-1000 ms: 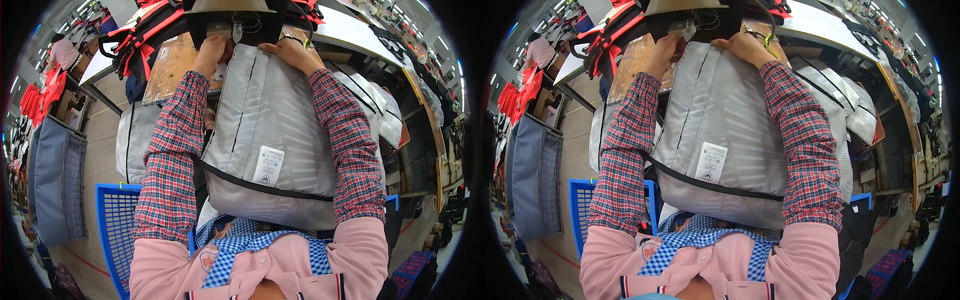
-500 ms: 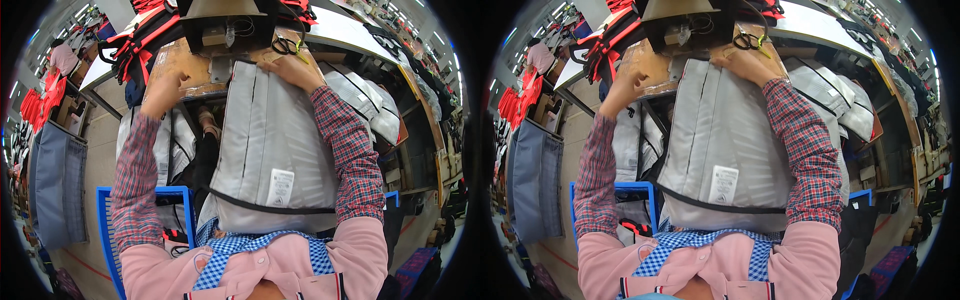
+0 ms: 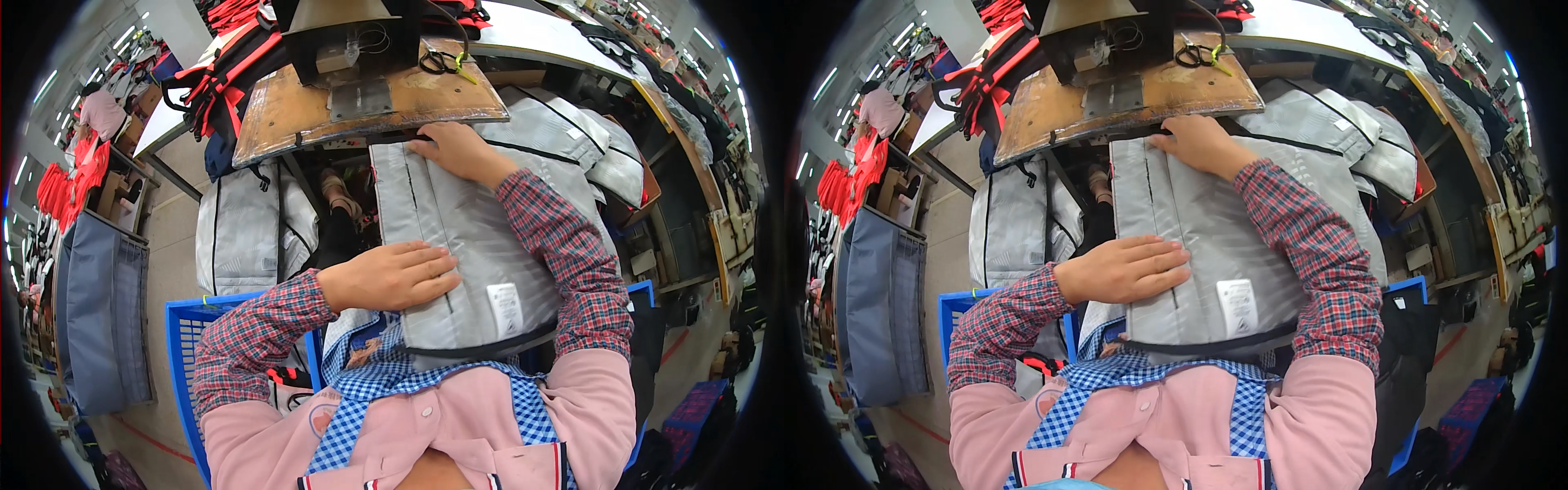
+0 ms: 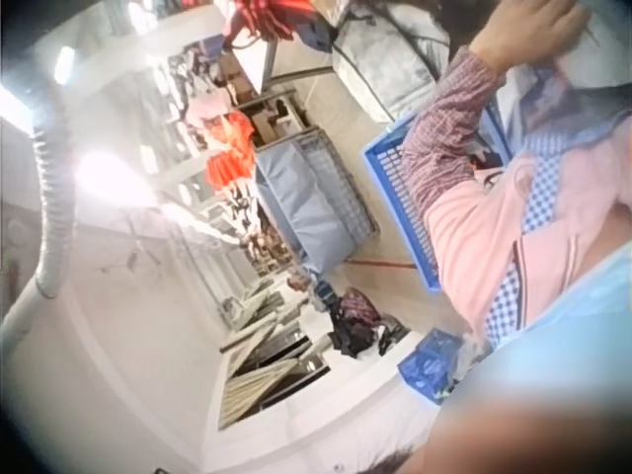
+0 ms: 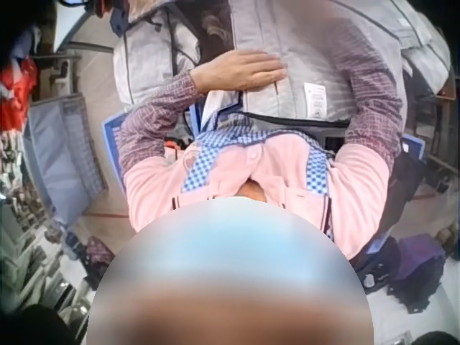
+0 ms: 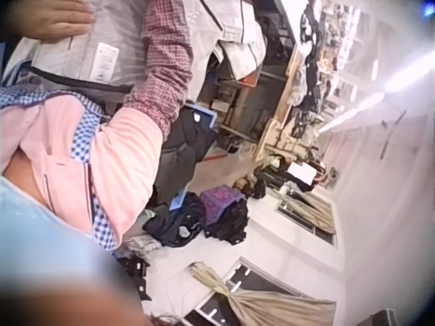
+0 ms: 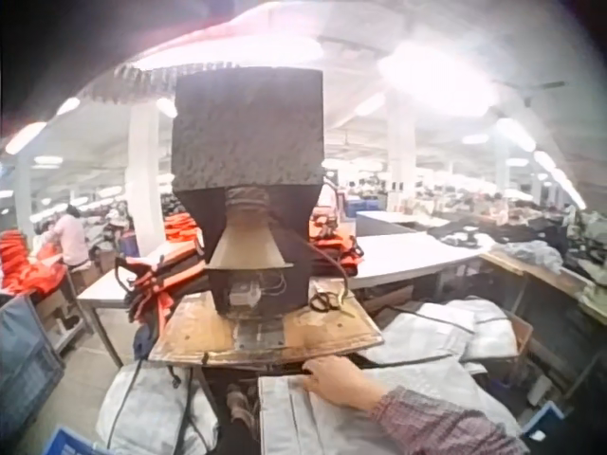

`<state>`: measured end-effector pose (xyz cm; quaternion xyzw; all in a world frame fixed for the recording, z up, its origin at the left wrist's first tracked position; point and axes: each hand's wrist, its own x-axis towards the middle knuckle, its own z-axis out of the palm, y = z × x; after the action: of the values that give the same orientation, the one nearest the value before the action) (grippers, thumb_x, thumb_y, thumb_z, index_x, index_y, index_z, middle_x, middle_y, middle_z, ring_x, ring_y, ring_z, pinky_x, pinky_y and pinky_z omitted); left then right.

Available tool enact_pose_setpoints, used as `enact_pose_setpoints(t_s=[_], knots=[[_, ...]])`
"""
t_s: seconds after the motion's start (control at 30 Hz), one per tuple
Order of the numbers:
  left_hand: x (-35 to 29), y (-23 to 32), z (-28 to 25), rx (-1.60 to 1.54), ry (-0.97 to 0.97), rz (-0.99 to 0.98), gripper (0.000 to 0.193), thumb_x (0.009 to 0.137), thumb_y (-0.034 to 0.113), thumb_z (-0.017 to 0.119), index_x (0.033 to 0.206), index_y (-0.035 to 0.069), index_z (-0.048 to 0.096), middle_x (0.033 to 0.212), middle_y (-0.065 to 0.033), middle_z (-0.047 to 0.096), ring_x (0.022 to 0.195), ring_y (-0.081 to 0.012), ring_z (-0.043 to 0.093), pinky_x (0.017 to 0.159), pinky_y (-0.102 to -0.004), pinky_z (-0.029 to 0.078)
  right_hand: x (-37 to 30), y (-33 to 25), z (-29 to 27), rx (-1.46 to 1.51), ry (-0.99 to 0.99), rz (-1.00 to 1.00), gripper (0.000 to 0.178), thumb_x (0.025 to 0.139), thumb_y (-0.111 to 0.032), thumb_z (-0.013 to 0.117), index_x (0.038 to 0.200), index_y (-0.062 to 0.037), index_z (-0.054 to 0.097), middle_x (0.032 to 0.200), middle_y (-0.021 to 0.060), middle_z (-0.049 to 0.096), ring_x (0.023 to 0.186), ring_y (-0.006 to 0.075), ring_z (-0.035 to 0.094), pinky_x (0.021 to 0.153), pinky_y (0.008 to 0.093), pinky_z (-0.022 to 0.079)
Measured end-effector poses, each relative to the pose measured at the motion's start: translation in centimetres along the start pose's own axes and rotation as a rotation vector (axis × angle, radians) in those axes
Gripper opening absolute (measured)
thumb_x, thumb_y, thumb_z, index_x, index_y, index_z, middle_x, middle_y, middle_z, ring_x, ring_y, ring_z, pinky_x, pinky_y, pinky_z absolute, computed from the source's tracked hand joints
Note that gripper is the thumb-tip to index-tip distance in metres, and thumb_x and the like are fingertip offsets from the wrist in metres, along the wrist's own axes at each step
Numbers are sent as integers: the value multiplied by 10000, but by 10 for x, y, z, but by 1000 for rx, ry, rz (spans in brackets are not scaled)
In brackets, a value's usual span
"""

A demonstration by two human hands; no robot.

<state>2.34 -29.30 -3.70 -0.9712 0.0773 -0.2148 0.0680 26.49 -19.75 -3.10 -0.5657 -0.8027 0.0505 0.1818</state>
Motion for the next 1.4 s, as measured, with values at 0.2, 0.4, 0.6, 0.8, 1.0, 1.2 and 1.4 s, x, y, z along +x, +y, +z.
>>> enact_pose_setpoints(t_s=[0.2,0.4,0.6,0.8,1.0,1.2,1.4], knots=[[29,-2,9,-293,139,-264,487,741,89,643,1227,94,601,1075,-83,681,925,-236,674,738,-347,539,-136,-24,-94,144,-36,-159,555,950,-408,585,1289,29,536,1265,217,587,1192,376,547,1019,413,427],[73,-6,13,-396,297,-366,596,632,106,792,1207,114,636,900,-93,671,800,-284,646,693,-366,516,-279,-49,-133,144,169,21,735,824,-576,676,1283,-13,562,1237,181,617,1174,349,577,993,421,442],[137,32,8,-453,359,-271,454,670,125,776,1111,99,670,772,-99,648,726,-291,646,619,-392,501,-311,-5,-46,-82,1005,171,501,935,-490,585,1055,-4,572,986,179,620,893,347,603,807,427,485],[191,12,-69,-439,697,-212,280,752,126,732,1020,75,671,755,-140,641,682,-340,630,596,-403,487,-281,-6,-195,-707,1216,316,434,994,-360,536,1176,31,595,1072,220,665,984,334,666,819,397,524],[184,-9,-138,-578,1106,-270,208,781,181,718,835,-13,668,708,-209,643,647,-359,652,605,-413,508,-169,-102,-308,185,1023,-27,396,990,-333,584,919,55,614,810,183,667,656,323,603,612,435,494],[78,-33,-58,-875,832,-778,307,904,138,626,1146,-50,592,978,-171,692,873,-221,644,802,-355,497,-68,-74,-189,-324,339,199,501,933,-507,579,845,-17,638,770,246,620,722,386,631,667,430,488],[-11,-101,-11,-1613,579,-1021,376,943,131,565,1296,-1,564,1173,-73,659,1009,-127,621,871,-280,499,-1,-16,-94,-199,275,52,513,913,-514,608,816,-12,644,706,224,620,720,418,621,654,473,475]])
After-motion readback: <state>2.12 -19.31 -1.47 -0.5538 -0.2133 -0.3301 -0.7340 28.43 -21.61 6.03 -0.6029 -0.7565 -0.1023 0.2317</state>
